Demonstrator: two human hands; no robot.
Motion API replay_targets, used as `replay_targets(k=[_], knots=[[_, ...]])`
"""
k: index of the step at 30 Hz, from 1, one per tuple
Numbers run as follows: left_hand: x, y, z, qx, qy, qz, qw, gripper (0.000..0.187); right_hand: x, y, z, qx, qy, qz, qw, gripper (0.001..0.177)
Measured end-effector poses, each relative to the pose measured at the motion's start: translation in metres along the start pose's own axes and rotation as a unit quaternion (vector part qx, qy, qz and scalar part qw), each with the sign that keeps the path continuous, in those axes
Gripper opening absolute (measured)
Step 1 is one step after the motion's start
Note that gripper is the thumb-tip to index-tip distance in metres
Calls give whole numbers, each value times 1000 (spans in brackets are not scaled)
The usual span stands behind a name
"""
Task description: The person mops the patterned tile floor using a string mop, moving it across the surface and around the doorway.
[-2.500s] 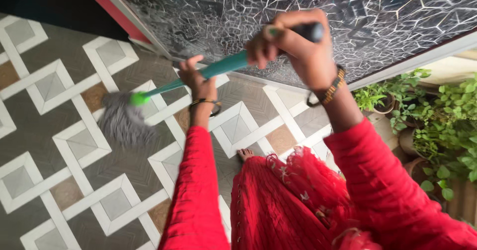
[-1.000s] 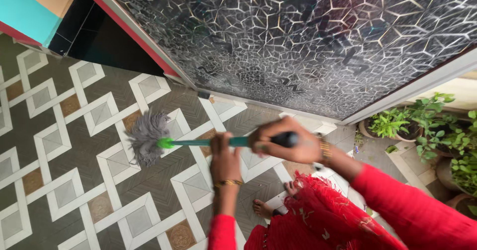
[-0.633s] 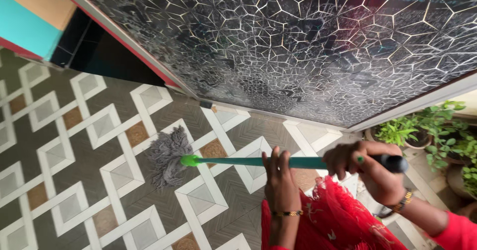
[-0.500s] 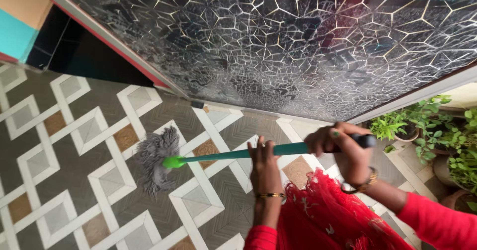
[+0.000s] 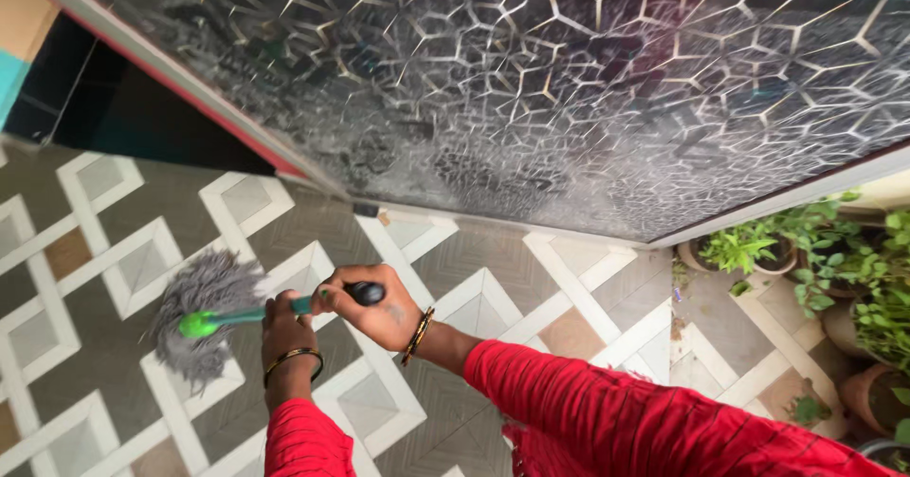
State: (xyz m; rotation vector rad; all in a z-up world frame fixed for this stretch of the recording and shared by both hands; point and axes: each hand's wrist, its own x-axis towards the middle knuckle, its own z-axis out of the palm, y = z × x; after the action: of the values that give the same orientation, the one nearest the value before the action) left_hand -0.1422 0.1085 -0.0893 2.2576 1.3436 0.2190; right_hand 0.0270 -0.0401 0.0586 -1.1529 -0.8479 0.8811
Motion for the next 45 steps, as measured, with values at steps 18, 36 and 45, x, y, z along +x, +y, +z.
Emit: replay_targets(k=[18, 36, 45], knots=[[-158, 357, 92, -313, 83, 160, 933, 30, -168, -287, -287, -187, -88, 36, 978, 14], [-58, 246, 145, -212, 42, 264, 940, 16, -135, -176, -196, -23, 208, -45, 977, 21], [66, 108, 7, 12, -108, 88, 990, 33, 2, -88, -86, -40, 65, -79, 994, 23]])
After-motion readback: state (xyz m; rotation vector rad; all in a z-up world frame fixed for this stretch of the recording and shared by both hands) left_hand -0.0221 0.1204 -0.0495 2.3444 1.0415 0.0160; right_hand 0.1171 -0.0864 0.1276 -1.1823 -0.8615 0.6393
